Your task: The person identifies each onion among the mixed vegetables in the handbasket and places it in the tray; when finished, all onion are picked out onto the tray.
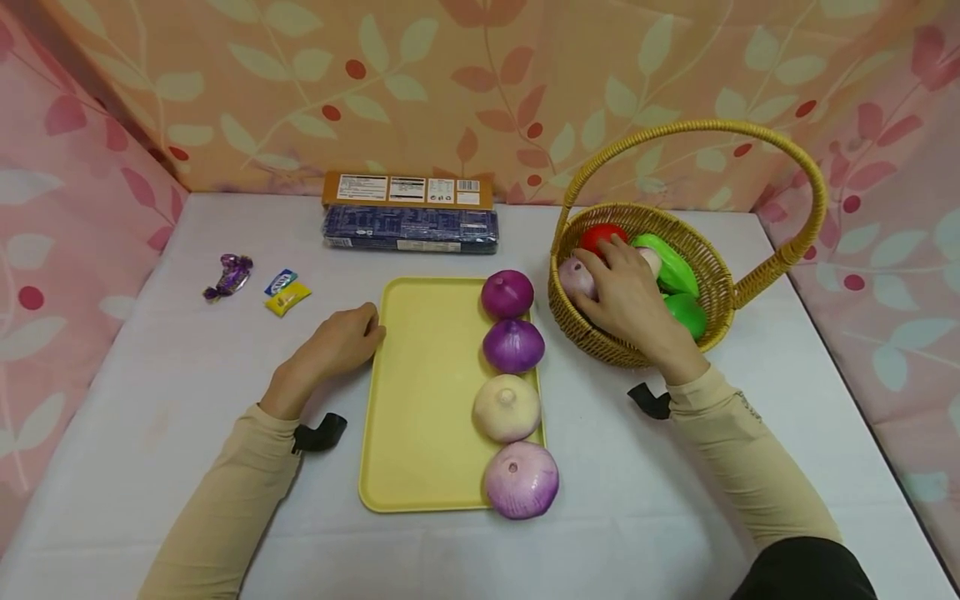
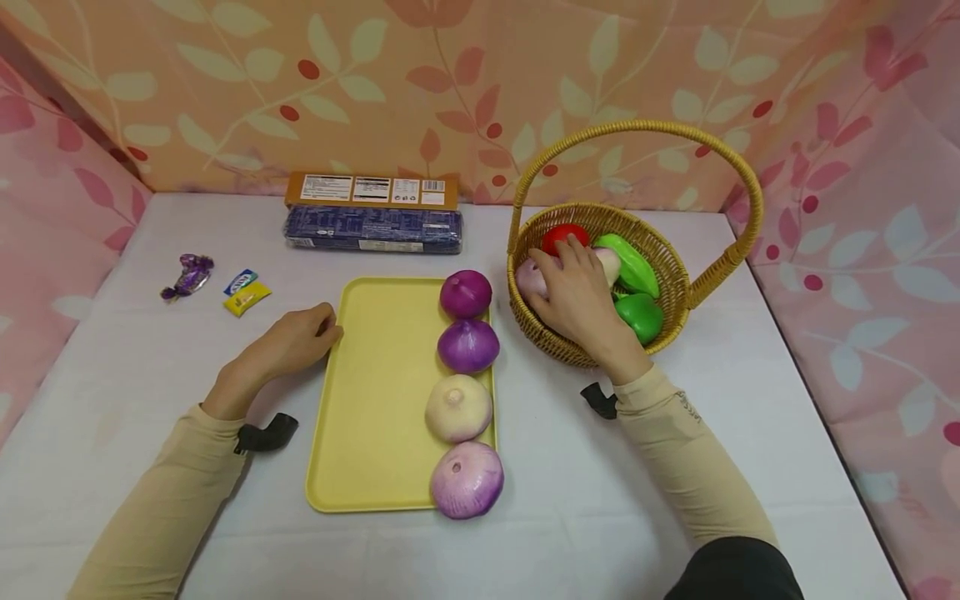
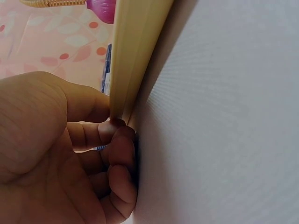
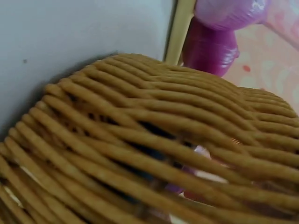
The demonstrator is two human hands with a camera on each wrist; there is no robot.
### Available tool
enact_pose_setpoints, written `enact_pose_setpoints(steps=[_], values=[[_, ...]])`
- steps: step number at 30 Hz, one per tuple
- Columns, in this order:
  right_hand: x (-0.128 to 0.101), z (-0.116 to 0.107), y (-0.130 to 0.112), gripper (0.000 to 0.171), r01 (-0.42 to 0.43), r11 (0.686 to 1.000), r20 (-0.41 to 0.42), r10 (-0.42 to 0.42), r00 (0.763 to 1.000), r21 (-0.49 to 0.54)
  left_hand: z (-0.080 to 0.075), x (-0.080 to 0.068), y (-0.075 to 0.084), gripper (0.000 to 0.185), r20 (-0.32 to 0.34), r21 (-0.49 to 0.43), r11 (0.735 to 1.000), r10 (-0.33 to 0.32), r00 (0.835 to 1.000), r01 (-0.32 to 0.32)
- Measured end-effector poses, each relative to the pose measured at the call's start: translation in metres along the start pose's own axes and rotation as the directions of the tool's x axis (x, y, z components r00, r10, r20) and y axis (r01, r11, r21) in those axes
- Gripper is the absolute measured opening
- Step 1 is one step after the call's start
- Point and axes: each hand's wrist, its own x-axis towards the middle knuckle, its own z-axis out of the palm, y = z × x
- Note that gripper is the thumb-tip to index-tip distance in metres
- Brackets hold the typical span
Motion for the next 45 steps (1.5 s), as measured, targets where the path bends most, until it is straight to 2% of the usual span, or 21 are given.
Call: enact_pose_setpoints(steps=[5, 11, 15, 19, 22, 24, 27, 29, 31, 36, 38, 41, 45], values=[[-0.002, 0.005, 0.005, 0.045, 0.023, 0.999, 0.028, -0.022, 0.999, -0.043, -0.001, -0.001, 0.001, 0.016, -0.006, -0.001, 1.000, -0.001, 1.000, 0.001], [-0.001, 0.013, 0.007, 0.042, 0.036, 0.998, -0.037, -0.038, 0.999, -0.054, 0.000, 0.000, 0.001, 0.016, -0.016, -0.004, 1.000, 0.006, 1.000, -0.006], [-0.001, 0.008, 0.005, 0.048, -0.027, 1.000, -0.092, 0.028, 0.995, 0.005, 0.001, 0.000, 0.000, 0.016, -0.010, -0.006, 1.000, 0.008, 1.000, -0.008], [-0.004, -0.003, -0.005, 0.054, -0.083, 0.986, -0.138, 0.103, 0.985, 0.144, 0.002, 0.001, 0.000, 0.016, -0.010, -0.003, 1.000, 0.010, 1.000, -0.010], [-0.008, -0.011, -0.019, 0.056, -0.009, 0.973, -0.153, 0.045, 0.987, 0.231, 0.002, 0.001, 0.000, 0.016, -0.014, -0.004, 1.000, 0.017, 1.000, -0.017], [-0.012, -0.013, -0.033, 0.060, 0.076, 0.960, -0.153, -0.035, 0.988, 0.270, 0.001, 0.001, 0.001, 0.016, -0.016, -0.004, 1.000, 0.017, 1.000, -0.017], [-0.021, -0.015, -0.059, 0.063, 0.214, 0.926, -0.145, -0.176, 0.974, 0.312, 0.001, 0.000, 0.001, 0.016, -0.014, -0.005, 1.000, 0.014, 1.000, -0.015], [-0.027, -0.015, -0.077, 0.063, 0.300, 0.894, -0.135, -0.270, 0.953, 0.332, 0.001, -0.001, 0.001, 0.016, -0.009, -0.004, 1.000, 0.010, 1.000, -0.010], [-0.034, -0.016, -0.095, 0.060, 0.387, 0.862, -0.124, -0.367, 0.922, 0.329, 0.000, -0.001, 0.001, 0.016, -0.005, -0.003, 1.000, 0.006, 1.000, -0.006], [-0.050, -0.013, -0.133, 0.056, 0.567, 0.766, -0.062, -0.578, 0.814, 0.302, -0.002, -0.002, 0.001, 0.016, -0.004, -0.002, 1.000, 0.007, 1.000, -0.007], [-0.055, -0.010, -0.143, 0.057, 0.606, 0.740, -0.014, -0.630, 0.776, 0.293, -0.002, -0.002, 0.001, 0.016, -0.008, -0.002, 1.000, 0.008, 1.000, -0.008], [-0.061, -0.005, -0.153, 0.056, 0.656, 0.717, 0.070, -0.686, 0.724, 0.236, -0.001, -0.002, 0.001, 0.016, -0.009, -0.001, 1.000, 0.005, 1.000, -0.005], [-0.067, 0.002, -0.160, 0.048, 0.717, 0.679, 0.138, -0.734, 0.665, 0.156, 0.000, -0.001, 0.002, 0.017, -0.010, 0.004, 1.000, 0.001, 1.000, -0.001]])
